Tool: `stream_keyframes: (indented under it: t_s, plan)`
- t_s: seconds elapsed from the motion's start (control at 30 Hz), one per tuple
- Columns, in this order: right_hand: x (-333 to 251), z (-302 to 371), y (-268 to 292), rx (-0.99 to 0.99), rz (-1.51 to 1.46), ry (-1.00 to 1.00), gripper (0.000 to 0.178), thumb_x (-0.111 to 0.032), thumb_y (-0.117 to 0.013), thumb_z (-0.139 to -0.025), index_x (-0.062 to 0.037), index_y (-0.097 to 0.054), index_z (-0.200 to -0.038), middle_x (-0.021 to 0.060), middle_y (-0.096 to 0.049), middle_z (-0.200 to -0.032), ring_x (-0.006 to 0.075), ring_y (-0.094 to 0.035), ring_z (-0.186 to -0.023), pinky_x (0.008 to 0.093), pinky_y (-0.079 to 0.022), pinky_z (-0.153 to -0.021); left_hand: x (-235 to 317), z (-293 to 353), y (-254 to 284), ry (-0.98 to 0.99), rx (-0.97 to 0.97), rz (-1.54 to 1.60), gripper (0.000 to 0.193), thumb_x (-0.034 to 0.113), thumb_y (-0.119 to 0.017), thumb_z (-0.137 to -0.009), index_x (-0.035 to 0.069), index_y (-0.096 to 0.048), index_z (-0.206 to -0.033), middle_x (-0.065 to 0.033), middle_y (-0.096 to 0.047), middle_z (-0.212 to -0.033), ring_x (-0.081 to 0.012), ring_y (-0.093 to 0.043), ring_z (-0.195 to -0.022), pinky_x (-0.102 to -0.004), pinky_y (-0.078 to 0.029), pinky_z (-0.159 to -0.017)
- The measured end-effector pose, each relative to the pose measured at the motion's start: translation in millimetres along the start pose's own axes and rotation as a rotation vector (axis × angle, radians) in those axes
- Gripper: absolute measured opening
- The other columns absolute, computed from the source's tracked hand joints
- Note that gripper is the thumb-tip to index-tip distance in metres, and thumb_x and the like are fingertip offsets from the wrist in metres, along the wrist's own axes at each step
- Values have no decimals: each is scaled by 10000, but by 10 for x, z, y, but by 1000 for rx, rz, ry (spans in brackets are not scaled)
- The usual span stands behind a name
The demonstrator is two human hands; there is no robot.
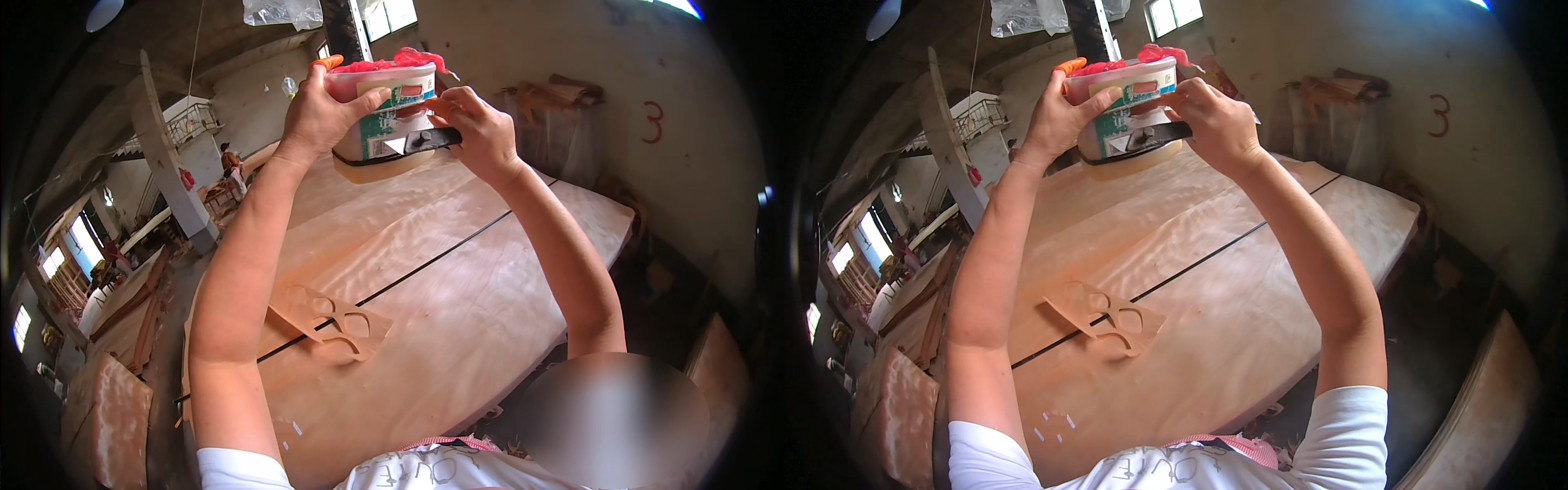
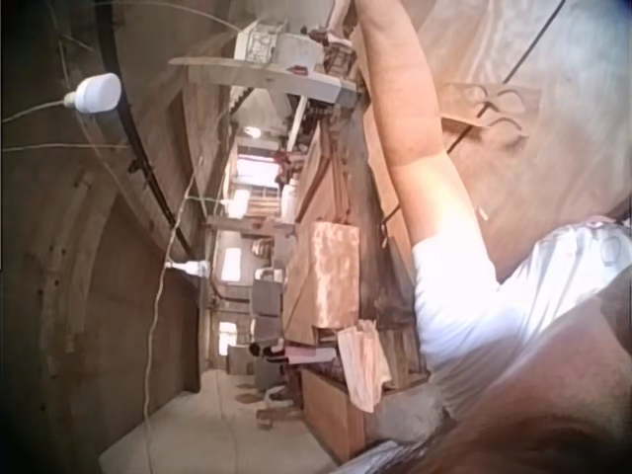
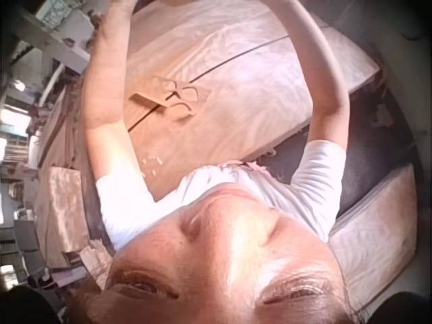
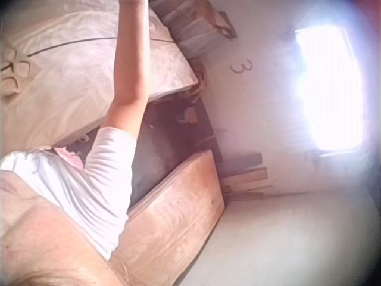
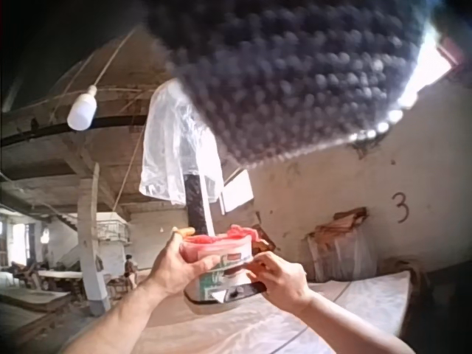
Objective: The person uses a utility knife and a long straightedge to cut large sheets of plywood on a workbench. They repeatedly position the straightedge, score the wood, and remove cut pieces, including a pre-cut decorative shape, while another worker is visible in the background.
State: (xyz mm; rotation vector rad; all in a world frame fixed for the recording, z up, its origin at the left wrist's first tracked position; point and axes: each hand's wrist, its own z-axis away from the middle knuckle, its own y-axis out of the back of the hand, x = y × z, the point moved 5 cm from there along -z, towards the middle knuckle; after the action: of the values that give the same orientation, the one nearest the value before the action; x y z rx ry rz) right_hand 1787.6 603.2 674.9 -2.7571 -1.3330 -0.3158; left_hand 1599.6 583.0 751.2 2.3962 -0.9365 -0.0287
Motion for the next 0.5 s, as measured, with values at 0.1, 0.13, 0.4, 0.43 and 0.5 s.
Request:
stream_keyframes:
  t_s: [0.1, 0.13, 0.4, 0.43, 0.5]
  plan:
    - [-27, 24, -17, 75, 4, -35, 207, -69, -613, -664, -145, -622, -856, -36, -508, -862, 136, -569, -704, 280, -467, -486, -40, -17, -6, -23, 57, 42, 781, 419, -740, -613, -19, -381, -1151, -144, -564, -978, -193, -563, -888, -289, -465, -762]
    - [-38, 31, -12, 74, 8, -2, 196, -67, -609, -667, -142, -623, -847, -35, -509, -859, 134, -569, -701, 280, -466, -478, -45, -24, -3, -34, 81, 62, 811, 462, -745, -582, -19, -402, -1138, -159, -578, -961, -215, -580, -875, -302, -473, -750]
    - [-60, 88, -96, 68, 90, -58, 69, -118, -571, -739, -133, -601, -799, -32, -524, -813, 128, -567, -681, 277, -455, -442, 5, -12, -25, 6, 7, 62, 706, 285, -725, -688, -25, -326, -1181, -125, -520, -1030, -154, -517, -939, -273, -452, -794]
    - [-9, 96, -127, 61, 81, -103, 68, -126, -566, -747, -132, -595, -809, -31, -522, -817, 126, -565, -683, 276, -455, -441, 5, -21, -31, 4, 4, 65, 704, 280, -724, -690, -27, -324, -1182, -127, -518, -1032, -155, -516, -941, -274, -452, -795]
    - [-5, 58, -148, 3, 117, -73, 94, -127, -562, -741, -127, -575, -834, -27, -504, -822, 119, -557, -705, 269, -462, -452, -5, -13, -27, 8, 11, 41, 705, 286, -726, -687, -30, -329, -1177, -126, -519, -1029, -156, -518, -938, -272, -453, -794]
